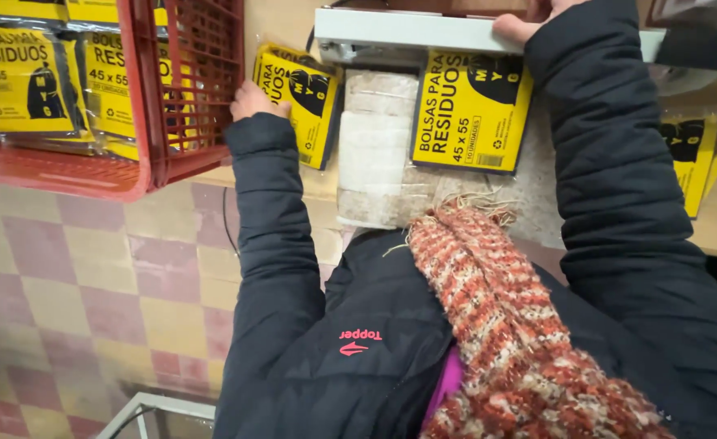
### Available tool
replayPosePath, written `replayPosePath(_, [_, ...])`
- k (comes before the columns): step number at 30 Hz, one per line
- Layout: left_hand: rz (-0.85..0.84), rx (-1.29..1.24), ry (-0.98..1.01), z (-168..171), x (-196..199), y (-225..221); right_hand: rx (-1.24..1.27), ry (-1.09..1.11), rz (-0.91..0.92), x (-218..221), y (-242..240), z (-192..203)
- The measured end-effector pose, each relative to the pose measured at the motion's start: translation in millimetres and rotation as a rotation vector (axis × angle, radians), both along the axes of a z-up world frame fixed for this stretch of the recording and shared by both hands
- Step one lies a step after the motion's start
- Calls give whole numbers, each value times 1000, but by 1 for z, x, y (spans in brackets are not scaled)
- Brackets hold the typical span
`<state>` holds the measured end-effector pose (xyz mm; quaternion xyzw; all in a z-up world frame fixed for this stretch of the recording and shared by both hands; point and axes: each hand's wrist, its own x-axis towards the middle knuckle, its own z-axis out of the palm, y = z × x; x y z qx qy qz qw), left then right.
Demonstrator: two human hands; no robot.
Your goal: Seal yellow plastic trash bag packages using a manual impulse heat sealer at a packaging station.
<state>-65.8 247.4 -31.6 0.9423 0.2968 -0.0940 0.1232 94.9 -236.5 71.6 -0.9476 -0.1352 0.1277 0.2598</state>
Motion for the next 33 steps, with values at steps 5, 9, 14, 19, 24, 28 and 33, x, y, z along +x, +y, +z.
replayPosePath(5, [-27, -71, 176, 11, 23, 10, 34, -41, 1, 5, -3, -3])
replayPosePath(9, [48, -118, 307, 47, 32, -3, 79, -7, -23, 7, -1, -11])
replayPosePath(14, [30, -112, 272, 27, 37, 19, 145, 42, -70, 1, 4, 7])
replayPosePath(19, [-20, -63, -53, 84, 16, -9, 400, 5, -18, -6, -20, 24])
replayPosePath(24, [-111, -177, -339, 132, -8, -24, 802, -27, 158, -16, -45, 45])
replayPosePath(28, [-219, -136, -539, 170, -36, -41, 515, 208, 67, -70, -25, 53])
replayPosePath(33, [-273, -99, -771, 232, -56, -81, -413, 122, -233, -81, -18, -48])
